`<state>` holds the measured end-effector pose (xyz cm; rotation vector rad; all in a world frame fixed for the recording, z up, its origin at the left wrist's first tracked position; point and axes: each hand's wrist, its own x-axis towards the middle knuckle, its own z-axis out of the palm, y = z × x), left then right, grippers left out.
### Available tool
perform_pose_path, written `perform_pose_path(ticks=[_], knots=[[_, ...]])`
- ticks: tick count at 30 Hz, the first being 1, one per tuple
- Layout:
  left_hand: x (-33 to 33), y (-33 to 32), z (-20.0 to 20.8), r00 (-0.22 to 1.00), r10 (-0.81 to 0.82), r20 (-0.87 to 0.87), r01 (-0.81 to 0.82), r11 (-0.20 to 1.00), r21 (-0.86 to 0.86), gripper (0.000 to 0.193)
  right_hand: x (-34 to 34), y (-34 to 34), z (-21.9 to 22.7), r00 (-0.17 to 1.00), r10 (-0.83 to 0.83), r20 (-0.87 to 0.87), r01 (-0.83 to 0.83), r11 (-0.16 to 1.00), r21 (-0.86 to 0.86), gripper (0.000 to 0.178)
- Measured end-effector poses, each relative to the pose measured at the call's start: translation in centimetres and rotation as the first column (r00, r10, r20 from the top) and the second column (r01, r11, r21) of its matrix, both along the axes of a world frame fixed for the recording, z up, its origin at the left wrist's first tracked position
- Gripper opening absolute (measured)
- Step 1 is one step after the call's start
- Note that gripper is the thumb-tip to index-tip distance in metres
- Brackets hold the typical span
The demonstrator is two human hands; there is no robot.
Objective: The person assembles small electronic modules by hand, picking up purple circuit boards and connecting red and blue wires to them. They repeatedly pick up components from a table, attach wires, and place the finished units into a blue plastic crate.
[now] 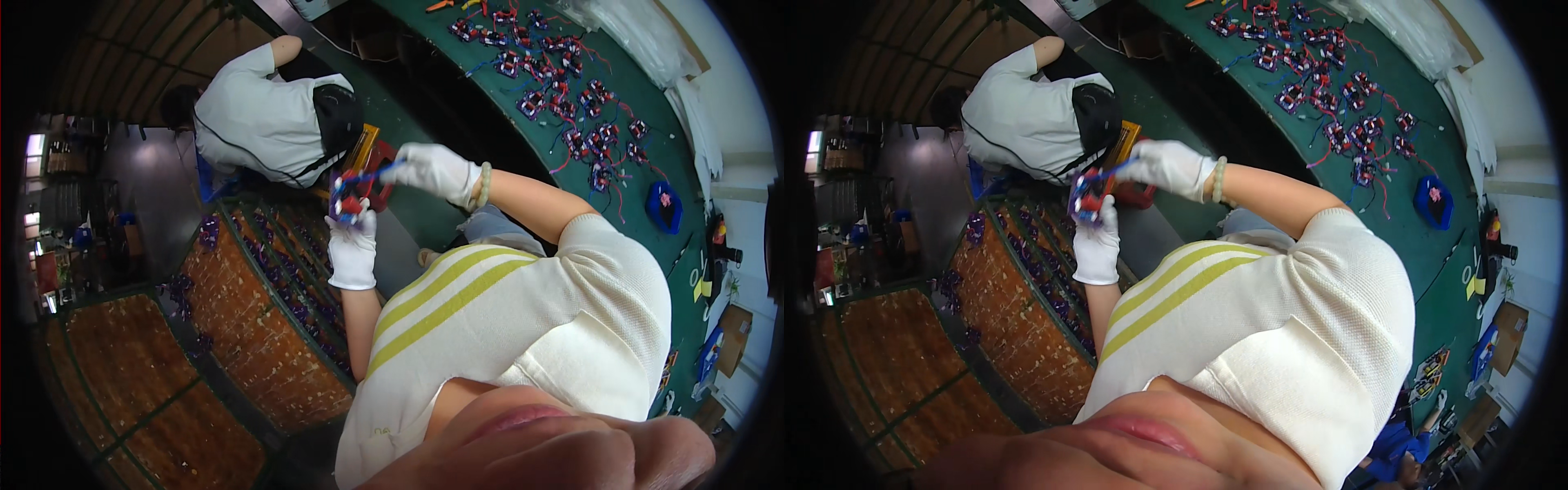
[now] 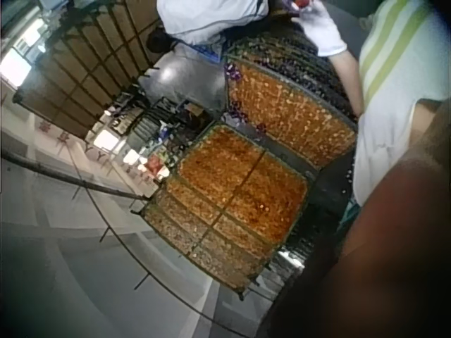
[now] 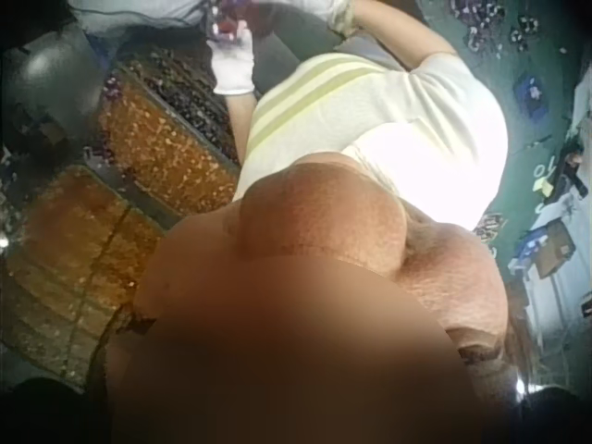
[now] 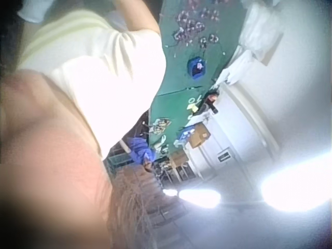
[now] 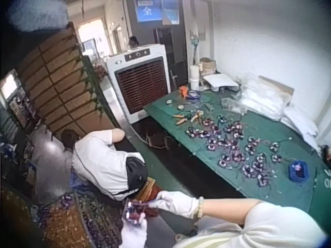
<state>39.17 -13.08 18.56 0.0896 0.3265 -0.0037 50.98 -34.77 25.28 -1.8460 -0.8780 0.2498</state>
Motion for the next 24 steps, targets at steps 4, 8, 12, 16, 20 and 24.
perform_pose_path(ticks=[4,8,12,16,20,24], knots=[[0.9,0.4,-2.7,0.968,-0.169,-0.186,0.180,0.983,0.040,0.069,11.4,-3.7,-1.9,0.951,-0.218,0.219,0.254,0.956,-0.150,0.025],[0.4,0.4,-7.3,0.985,-0.028,-0.168,0.052,0.988,0.144,0.063,24.2,-5.7,-4.5,0.924,-0.332,0.193,0.383,0.829,-0.408,0.034],[1.7,-3.2,-6.4,0.883,0.141,-0.448,-0.076,0.984,0.159,0.061,39.2,-7.7,-12.7,0.878,-0.462,0.126,0.441,0.676,-0.591,0.043],[1.3,-6.0,-4.4,0.948,0.023,-0.316,0.251,-0.664,0.704,0.036,47.5,-6.6,-16.1,0.929,-0.355,0.108,0.290,0.512,-0.808,0.041],[1.7,-5.5,-2.8,0.958,0.010,-0.287,0.029,-0.998,0.061,0.021,55.7,-9.2,-22.4,0.684,-0.729,0.026,0.534,0.477,-0.698,0.037],[1.1,-3.9,-5.7,0.949,0.154,-0.273,0.164,-0.986,0.014,0.019,58.0,-8.9,-23.9,0.573,-0.817,0.067,0.708,0.452,-0.542,0.034]])
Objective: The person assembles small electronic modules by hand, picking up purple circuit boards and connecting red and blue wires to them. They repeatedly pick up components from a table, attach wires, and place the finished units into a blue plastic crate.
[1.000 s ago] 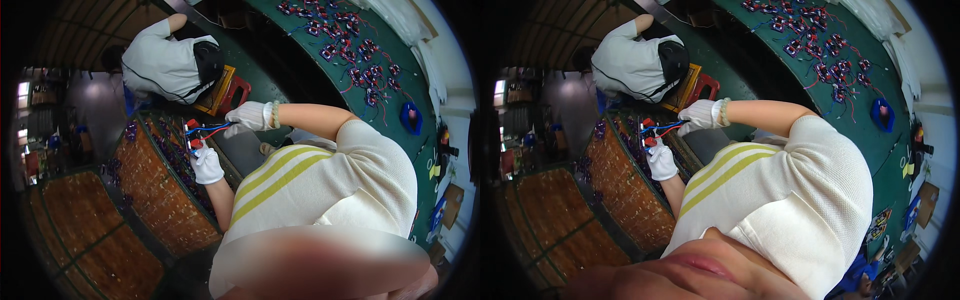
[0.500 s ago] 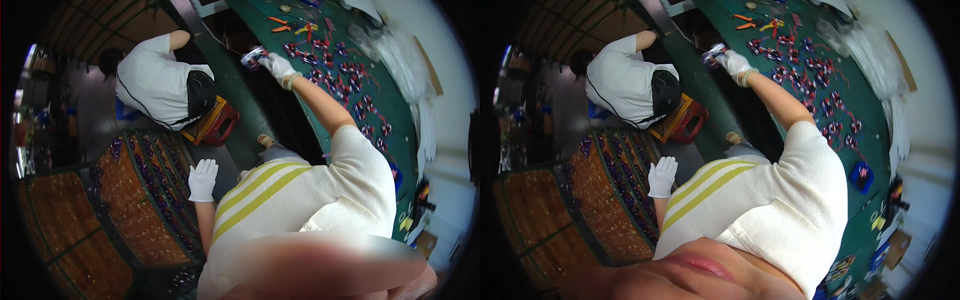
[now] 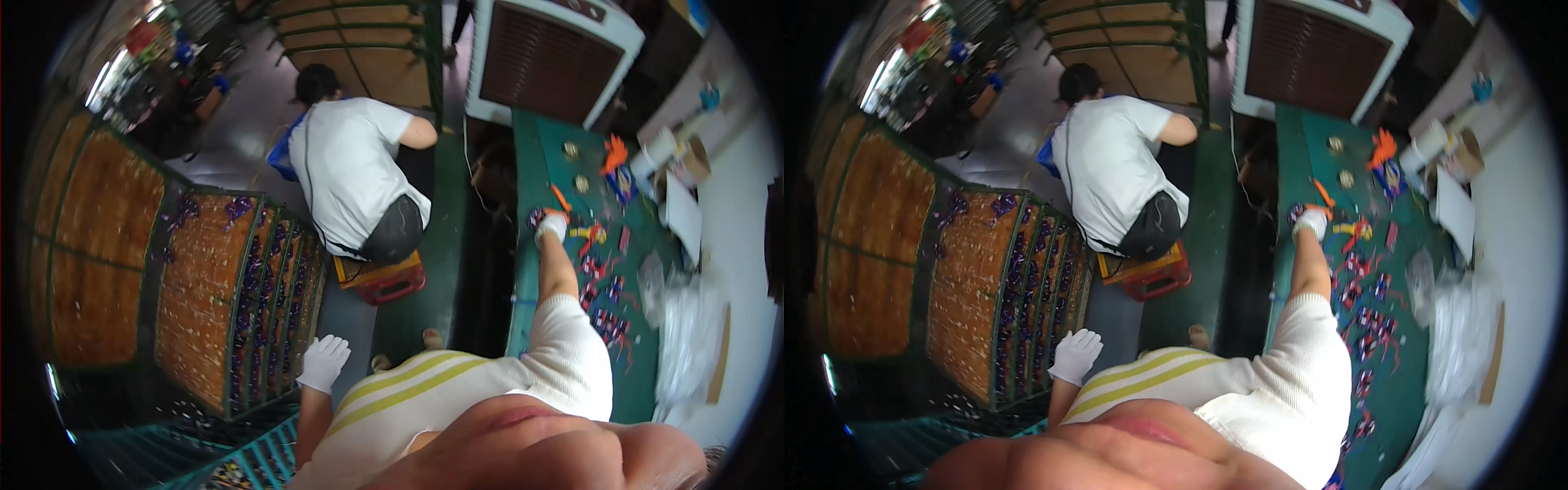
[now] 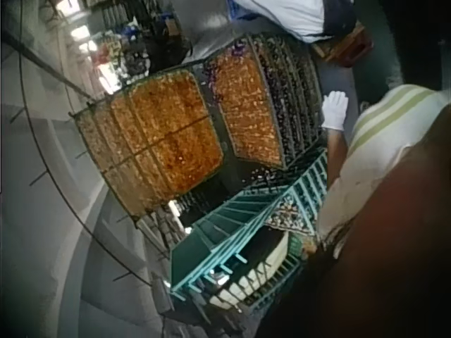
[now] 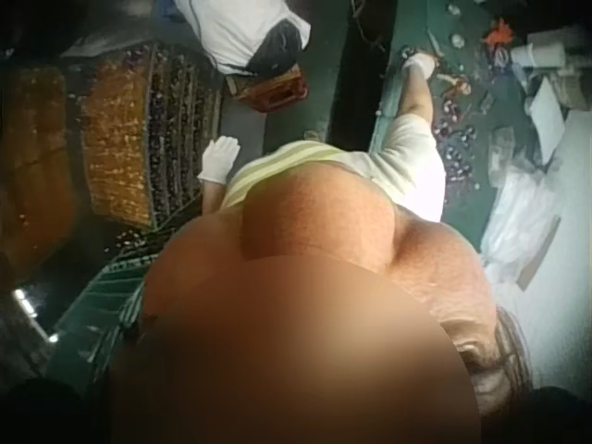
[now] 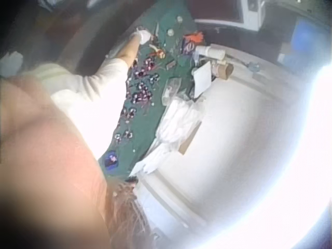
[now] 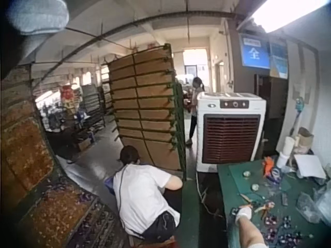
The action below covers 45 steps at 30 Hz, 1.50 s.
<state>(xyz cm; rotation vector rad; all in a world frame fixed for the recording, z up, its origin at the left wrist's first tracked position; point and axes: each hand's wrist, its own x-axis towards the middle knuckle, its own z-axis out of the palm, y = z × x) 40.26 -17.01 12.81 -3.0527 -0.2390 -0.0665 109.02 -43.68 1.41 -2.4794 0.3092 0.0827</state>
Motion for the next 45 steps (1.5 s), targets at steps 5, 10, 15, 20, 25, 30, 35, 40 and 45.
perform_pose_path(ticks=[5,10,15,20,25,30,35,40,45], knots=[[-1.1,-0.3,-1.8,0.993,0.120,-0.010,-0.119,0.992,0.047,0.022,-1.6,3.8,3.9,0.858,0.044,0.511,0.027,0.991,-0.131,0.044],[-1.5,1.1,-6.2,0.782,0.610,-0.128,-0.111,-0.066,-0.992,0.029,6.7,0.8,7.3,0.838,-0.271,0.474,-0.158,0.710,0.686,0.028],[-6.6,3.8,-5.8,0.548,0.703,-0.453,0.639,-0.701,-0.316,0.044,-3.5,11.3,16.1,0.929,0.307,0.209,-0.089,-0.363,0.928,0.077],[-11.8,9.1,-3.8,-0.138,0.935,-0.327,0.150,-0.307,-0.940,0.035,-30.4,28.3,23.0,0.657,0.637,0.403,-0.387,-0.174,0.905,0.069],[-21.0,17.7,-1.8,-0.136,0.975,0.179,-0.540,0.079,-0.838,0.041,-48.0,41.5,11.9,0.089,0.919,0.383,-0.861,-0.122,0.494,0.087],[-30.8,24.0,-0.8,-0.198,0.980,-0.001,-0.298,-0.061,-0.953,0.038,-58.2,57.6,7.0,0.086,0.836,0.542,-0.988,0.002,0.153,0.121],[-38.2,26.6,-1.3,-0.247,0.968,-0.053,-0.376,-0.146,-0.915,0.038,-62.2,68.0,12.1,0.030,0.909,0.415,-0.962,0.139,-0.236,0.090],[-38.2,29.6,-2.0,-0.181,0.940,-0.288,-0.146,-0.316,-0.938,0.039,-55.3,79.0,3.5,0.105,0.953,0.285,-0.994,0.105,0.019,0.030],[-38.6,31.4,-2.1,-0.295,0.908,-0.297,-0.027,-0.319,-0.947,0.038,-68.9,84.0,13.7,0.134,0.991,0.015,-0.668,0.079,0.740,0.042]])
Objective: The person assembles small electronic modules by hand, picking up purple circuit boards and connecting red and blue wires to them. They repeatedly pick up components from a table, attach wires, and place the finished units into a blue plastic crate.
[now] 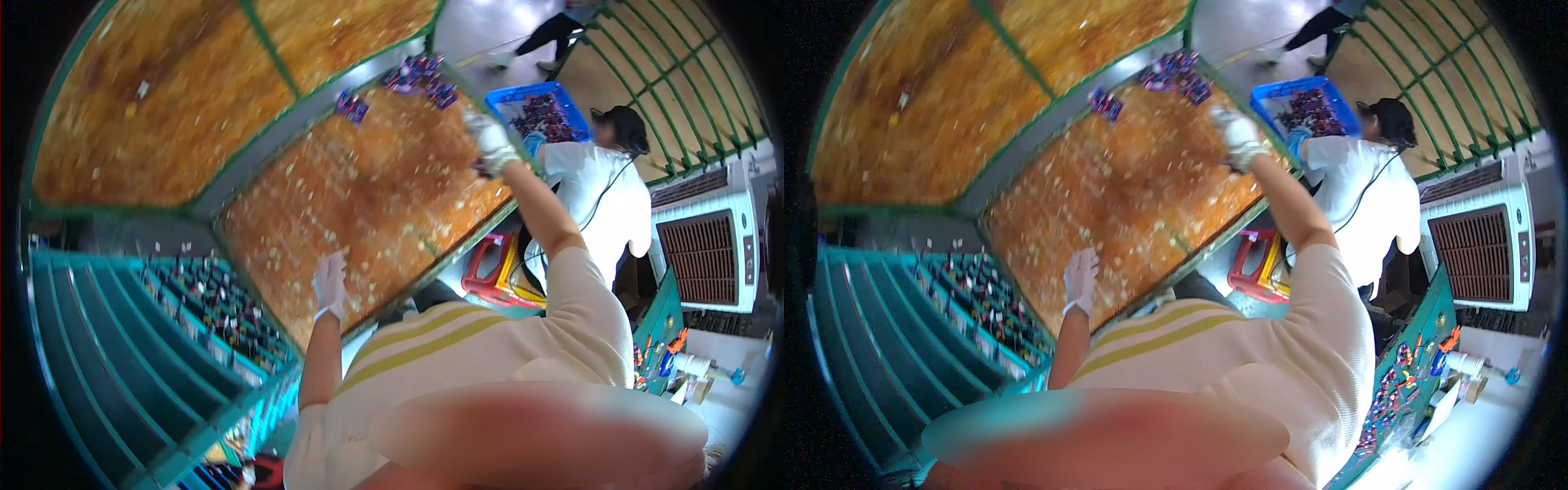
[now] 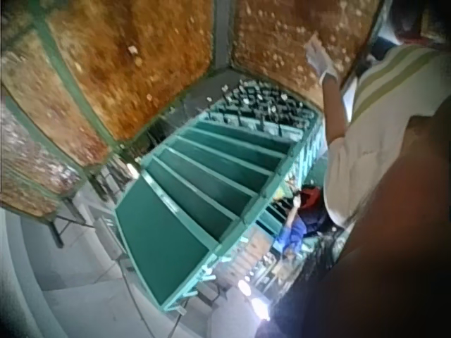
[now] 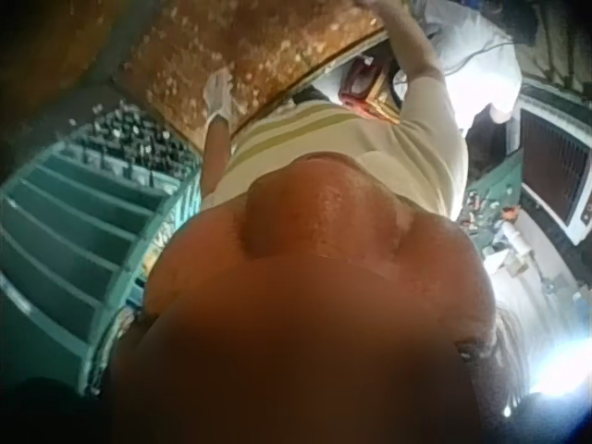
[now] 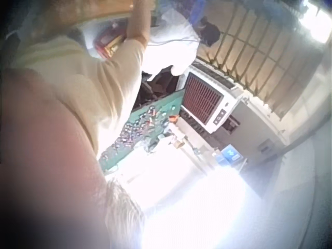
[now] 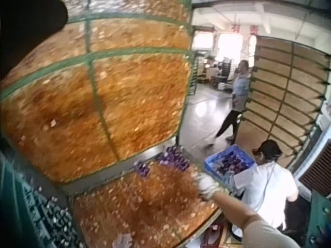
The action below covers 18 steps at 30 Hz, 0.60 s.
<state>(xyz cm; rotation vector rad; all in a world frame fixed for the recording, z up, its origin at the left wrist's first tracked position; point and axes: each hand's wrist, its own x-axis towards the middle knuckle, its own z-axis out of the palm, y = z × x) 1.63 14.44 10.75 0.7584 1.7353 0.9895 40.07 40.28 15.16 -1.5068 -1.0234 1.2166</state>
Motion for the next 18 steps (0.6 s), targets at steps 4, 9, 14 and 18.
perform_pose_path(ticks=[4,9,14,18], knots=[[0.7,8.9,1.5,0.962,-0.080,-0.261,0.108,0.990,0.093,0.040,-8.9,5.5,6.0,0.543,0.268,0.796,-0.164,0.963,-0.213,0.097],[3.9,24.6,3.3,0.731,-0.042,-0.681,0.304,0.913,0.270,0.064,-8.6,14.9,-3.0,0.664,-0.012,0.748,-0.243,0.942,0.231,0.085],[6.2,35.8,4.5,0.472,-0.034,-0.881,0.408,0.894,0.184,0.103,-6.7,18.5,-3.1,0.904,-0.152,0.399,0.087,0.981,0.175,0.024],[10.0,41.2,4.6,0.521,-0.191,-0.832,0.541,0.828,0.149,0.109,-6.2,20.7,-2.0,0.957,-0.246,-0.152,0.256,0.966,0.047,0.021]])
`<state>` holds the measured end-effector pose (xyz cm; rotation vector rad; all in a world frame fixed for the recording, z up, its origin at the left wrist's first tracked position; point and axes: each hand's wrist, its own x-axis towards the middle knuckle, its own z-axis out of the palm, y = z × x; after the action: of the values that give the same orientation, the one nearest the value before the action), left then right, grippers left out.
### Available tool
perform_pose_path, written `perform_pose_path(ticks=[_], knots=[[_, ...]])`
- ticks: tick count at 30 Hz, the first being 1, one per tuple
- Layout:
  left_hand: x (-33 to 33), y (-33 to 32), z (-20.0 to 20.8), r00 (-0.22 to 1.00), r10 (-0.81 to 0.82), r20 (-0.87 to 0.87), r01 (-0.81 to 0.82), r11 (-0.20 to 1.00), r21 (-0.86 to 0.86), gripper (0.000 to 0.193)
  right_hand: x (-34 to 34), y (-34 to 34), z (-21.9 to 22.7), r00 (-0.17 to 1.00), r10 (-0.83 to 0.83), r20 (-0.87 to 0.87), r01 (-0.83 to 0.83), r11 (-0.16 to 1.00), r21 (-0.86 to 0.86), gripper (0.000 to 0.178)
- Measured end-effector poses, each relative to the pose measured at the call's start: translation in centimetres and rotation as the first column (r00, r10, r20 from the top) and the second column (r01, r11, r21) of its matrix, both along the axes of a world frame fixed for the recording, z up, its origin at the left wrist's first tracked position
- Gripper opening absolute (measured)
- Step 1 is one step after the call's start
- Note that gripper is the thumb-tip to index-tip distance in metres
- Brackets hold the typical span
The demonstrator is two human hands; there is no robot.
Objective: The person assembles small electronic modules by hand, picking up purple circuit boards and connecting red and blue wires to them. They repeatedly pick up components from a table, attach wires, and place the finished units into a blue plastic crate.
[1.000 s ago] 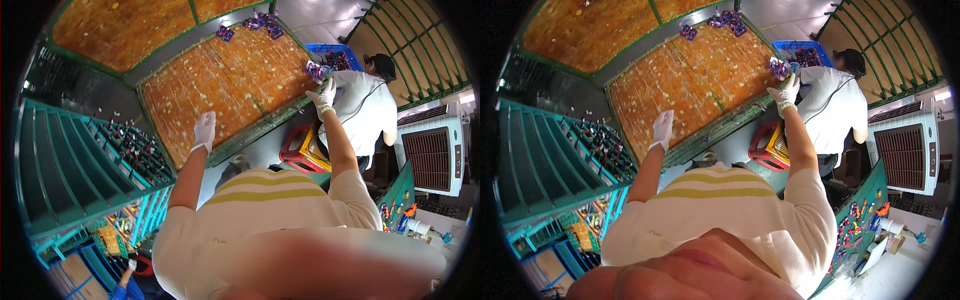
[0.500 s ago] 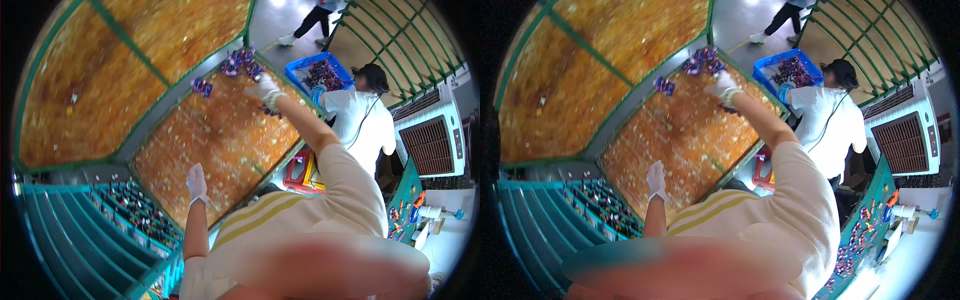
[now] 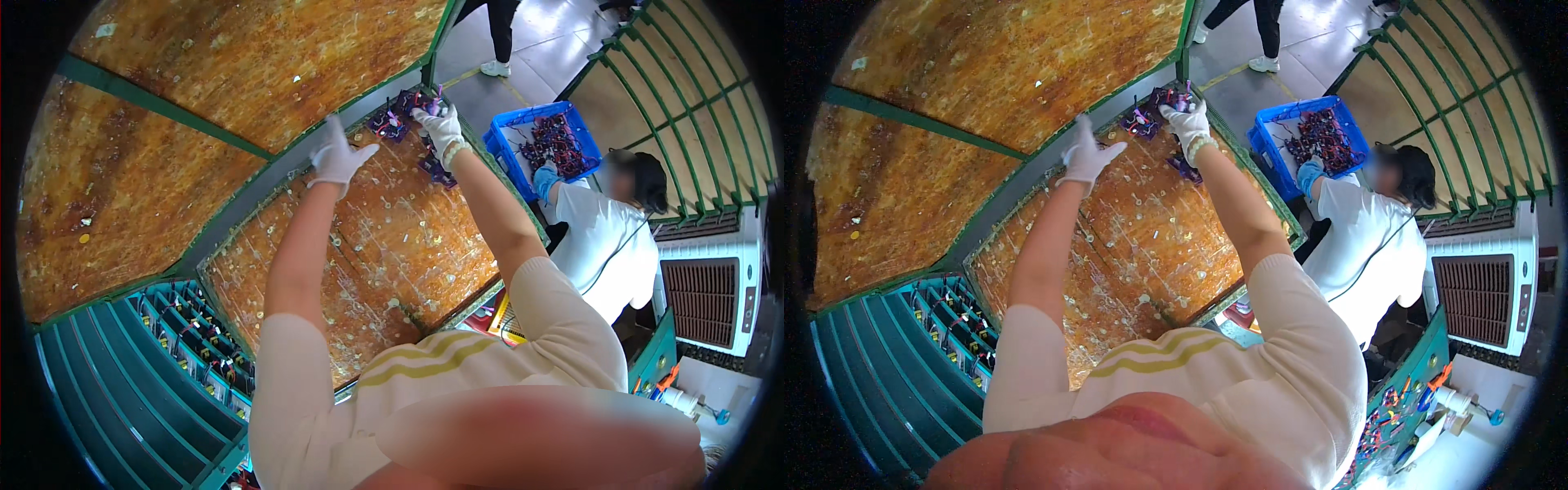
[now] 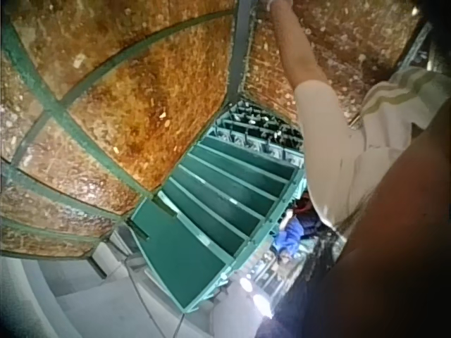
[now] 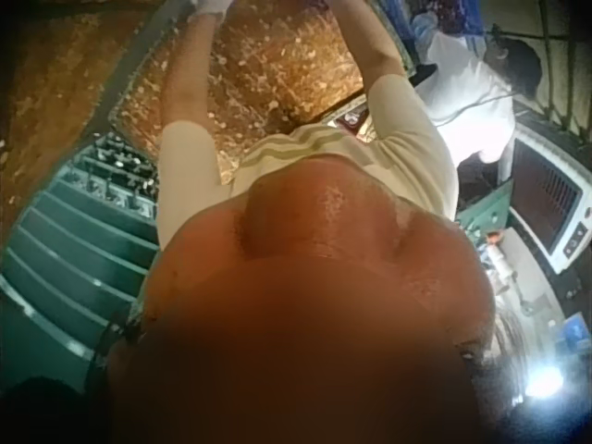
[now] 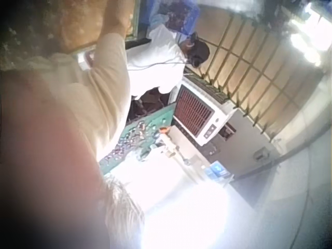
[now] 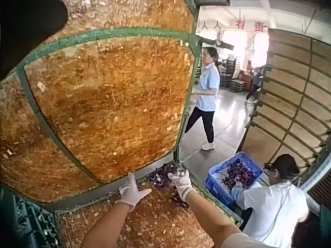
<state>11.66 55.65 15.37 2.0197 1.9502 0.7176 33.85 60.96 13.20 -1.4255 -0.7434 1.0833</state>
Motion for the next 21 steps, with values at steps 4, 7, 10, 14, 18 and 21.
perform_pose_path(ticks=[4,7,10,14,18,21], knots=[[4.6,3.0,1.2,0.952,-0.280,0.124,0.307,0.866,-0.395,0.102,0.6,2.1,0.5,0.899,0.420,0.126,-0.412,0.907,-0.085,0.022],[6.5,4.2,-2.9,0.873,-0.488,0.010,0.482,0.859,-0.171,0.066,0.4,2.1,-0.2,0.775,0.398,0.490,-0.380,0.914,-0.141,0.028],[9.0,5.0,-3.1,0.873,-0.487,-0.031,0.447,0.822,-0.352,0.055,0.2,0.8,-3.1,0.727,0.277,0.629,-0.343,0.939,-0.017,0.034],[8.6,0.3,-2.7,0.874,-0.485,-0.027,0.444,0.821,-0.358,0.051,0.6,-3.8,-2.9,0.845,0.121,0.520,-0.219,0.967,0.132,0.036],[3.5,-10.1,1.3,0.858,-0.107,0.502,0.309,0.889,-0.338,0.047,0.3,-11.6,1.3,0.918,0.222,0.328,-0.244,0.969,0.028,0.035],[-2.5,-20.1,5.4,0.652,0.268,0.709,0.124,0.885,-0.448,0.046,-2.6,-18.0,3.8,0.902,0.398,0.168,-0.392,0.918,-0.066,0.029]])
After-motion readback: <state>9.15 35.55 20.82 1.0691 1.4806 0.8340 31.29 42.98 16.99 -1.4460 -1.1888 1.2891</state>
